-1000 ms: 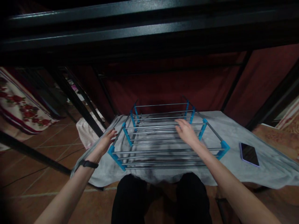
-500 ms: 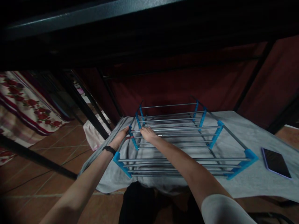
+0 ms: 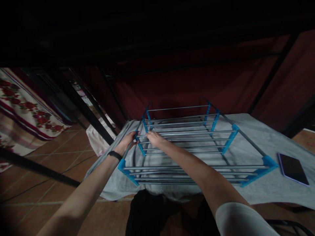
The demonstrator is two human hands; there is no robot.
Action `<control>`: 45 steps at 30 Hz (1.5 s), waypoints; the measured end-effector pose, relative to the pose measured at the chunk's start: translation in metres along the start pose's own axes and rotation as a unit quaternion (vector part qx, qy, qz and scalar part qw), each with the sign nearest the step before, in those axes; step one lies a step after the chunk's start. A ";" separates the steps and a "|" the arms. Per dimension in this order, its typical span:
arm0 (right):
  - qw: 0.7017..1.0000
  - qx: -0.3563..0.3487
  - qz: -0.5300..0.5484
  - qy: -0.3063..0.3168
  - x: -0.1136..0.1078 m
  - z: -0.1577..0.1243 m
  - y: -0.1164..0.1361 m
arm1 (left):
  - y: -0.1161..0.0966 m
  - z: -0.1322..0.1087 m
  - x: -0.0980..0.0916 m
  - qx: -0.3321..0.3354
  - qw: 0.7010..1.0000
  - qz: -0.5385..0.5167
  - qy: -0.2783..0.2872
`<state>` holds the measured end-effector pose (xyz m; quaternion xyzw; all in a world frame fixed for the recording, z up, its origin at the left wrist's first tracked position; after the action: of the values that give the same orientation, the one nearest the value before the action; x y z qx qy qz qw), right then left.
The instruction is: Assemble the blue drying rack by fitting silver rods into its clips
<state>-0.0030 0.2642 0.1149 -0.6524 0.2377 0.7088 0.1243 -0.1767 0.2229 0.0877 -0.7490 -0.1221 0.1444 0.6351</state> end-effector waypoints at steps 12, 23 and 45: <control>1.000 -0.004 0.016 0.021 0.001 0.005 -0.004 | 0.000 0.000 0.000 0.018 0.999 0.045 0.008; 1.000 -0.007 0.012 0.015 -0.002 0.003 -0.005 | 0.003 0.001 0.001 0.022 0.997 0.070 0.022; 0.999 -0.004 0.035 0.003 0.000 0.005 -0.005 | -0.011 -0.010 0.009 0.012 0.997 0.076 0.024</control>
<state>-0.0051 0.2714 0.1145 -0.6461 0.2578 0.7119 0.0965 -0.1646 0.2187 0.0995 -0.7515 -0.0473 0.1759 0.6341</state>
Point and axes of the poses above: each hand's wrist, its own z-axis towards the middle knuckle, its own x-axis out of the palm, y = z × x, the point moved 4 cm from there along z, towards the middle knuckle, and after that the axes turned 7 degrees about y, right-handed, at the moved point
